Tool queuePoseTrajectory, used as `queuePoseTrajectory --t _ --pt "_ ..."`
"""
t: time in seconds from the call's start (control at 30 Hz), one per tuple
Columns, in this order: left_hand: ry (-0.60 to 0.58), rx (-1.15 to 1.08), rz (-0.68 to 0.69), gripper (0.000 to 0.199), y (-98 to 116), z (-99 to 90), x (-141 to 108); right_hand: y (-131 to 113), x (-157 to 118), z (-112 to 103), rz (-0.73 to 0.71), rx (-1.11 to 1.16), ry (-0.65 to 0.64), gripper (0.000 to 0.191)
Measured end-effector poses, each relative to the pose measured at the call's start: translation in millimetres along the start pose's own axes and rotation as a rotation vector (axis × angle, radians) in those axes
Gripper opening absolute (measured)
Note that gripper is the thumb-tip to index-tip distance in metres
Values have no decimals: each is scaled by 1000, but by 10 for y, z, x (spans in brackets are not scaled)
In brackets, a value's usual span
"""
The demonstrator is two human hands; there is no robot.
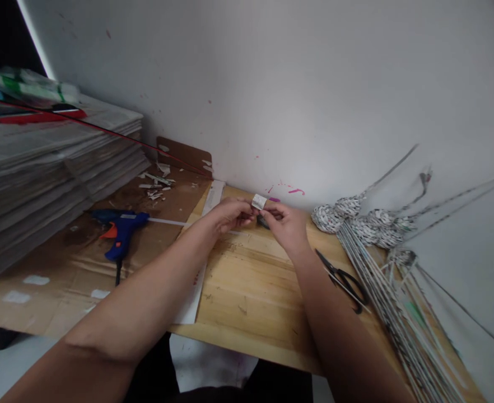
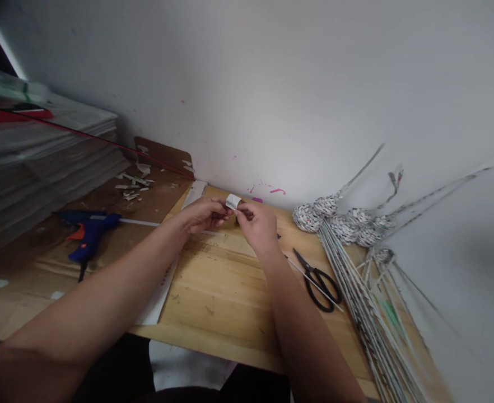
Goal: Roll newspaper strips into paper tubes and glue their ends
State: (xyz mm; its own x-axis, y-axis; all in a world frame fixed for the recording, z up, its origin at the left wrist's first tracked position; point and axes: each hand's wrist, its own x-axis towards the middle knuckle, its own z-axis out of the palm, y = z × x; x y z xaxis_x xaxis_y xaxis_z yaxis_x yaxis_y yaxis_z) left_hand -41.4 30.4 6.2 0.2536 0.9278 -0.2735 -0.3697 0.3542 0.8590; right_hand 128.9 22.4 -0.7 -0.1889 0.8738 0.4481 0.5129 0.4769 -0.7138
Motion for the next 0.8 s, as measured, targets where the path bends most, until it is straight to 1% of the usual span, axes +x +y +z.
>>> queuePoseTrajectory --t 0.17,0.3,0.43,0.57,0.8 --pt "-76 -27 31 17 -34 -19 9 -2 8 -28 14 17 -8 15" --pt "-104 -57 69 19 -63 -34 32 -4 12 -37 26 61 -10 14" --pt "-89 -70 111 18 -92 -25 46 -17 16 -32 44 92 -19 13" --pt "-69 -79 111 19 -109 -14 56 -11 20 -29 66 166 -36 13" --pt "-70 -87 117 15 -113 -3 59 0 42 -36 219 266 -73 21"
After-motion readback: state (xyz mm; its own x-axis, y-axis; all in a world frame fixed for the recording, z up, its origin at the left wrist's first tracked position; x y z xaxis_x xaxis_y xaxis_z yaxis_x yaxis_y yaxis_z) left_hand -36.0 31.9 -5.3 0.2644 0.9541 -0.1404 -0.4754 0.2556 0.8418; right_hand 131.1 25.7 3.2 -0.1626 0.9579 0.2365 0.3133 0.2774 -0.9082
